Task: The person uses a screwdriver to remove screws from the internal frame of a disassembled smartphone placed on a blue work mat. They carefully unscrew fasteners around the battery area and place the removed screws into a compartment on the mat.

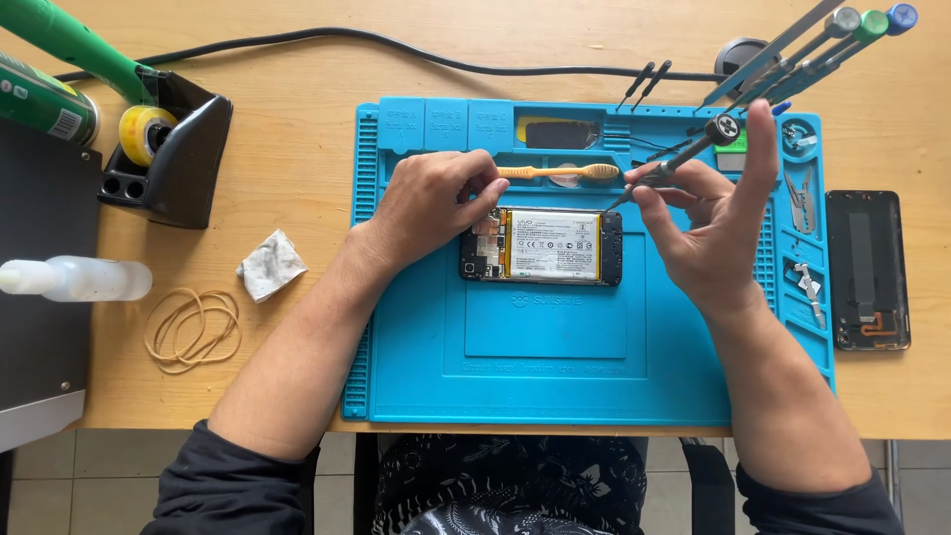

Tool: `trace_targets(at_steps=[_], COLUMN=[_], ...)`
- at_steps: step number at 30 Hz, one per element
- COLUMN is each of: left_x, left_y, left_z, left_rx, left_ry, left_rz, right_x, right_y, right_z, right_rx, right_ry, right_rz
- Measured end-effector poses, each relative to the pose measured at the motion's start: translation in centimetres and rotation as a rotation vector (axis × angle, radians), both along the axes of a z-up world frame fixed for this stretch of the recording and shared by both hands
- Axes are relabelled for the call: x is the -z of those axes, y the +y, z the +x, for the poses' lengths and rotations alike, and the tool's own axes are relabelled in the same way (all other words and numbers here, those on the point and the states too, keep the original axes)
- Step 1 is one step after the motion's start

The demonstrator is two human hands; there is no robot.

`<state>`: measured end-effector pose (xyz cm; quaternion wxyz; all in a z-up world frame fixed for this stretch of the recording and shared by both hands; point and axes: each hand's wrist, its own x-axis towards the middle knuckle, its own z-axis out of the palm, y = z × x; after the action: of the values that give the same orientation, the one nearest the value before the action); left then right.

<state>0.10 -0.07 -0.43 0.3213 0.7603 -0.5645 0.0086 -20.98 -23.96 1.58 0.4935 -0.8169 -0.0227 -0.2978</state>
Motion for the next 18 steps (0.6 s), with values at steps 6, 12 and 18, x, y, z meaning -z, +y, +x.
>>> trace_targets(at_steps=[6,12,18], left_x=[-0.07,0.08,0.14], left_y=[0.01,-0.01,0.00], left_z=[-0.02,0.01,0.00], left_rx=[-0.002,-0.009,-0.009], left_ry=[-0.003,-0.006,-0.002], left_rz=[0.003,0.010,0.011], right_x=[-1.01,-0.95,-0.84], right_y=[-0.30,-0.07,-0.15], right_z=[0.61,0.65,0.62], right_rx=[-0.005,-0.012,-0.006], right_ry=[0.008,0.029,0.033], right_rz=[-0.176,-0.173,-0.188])
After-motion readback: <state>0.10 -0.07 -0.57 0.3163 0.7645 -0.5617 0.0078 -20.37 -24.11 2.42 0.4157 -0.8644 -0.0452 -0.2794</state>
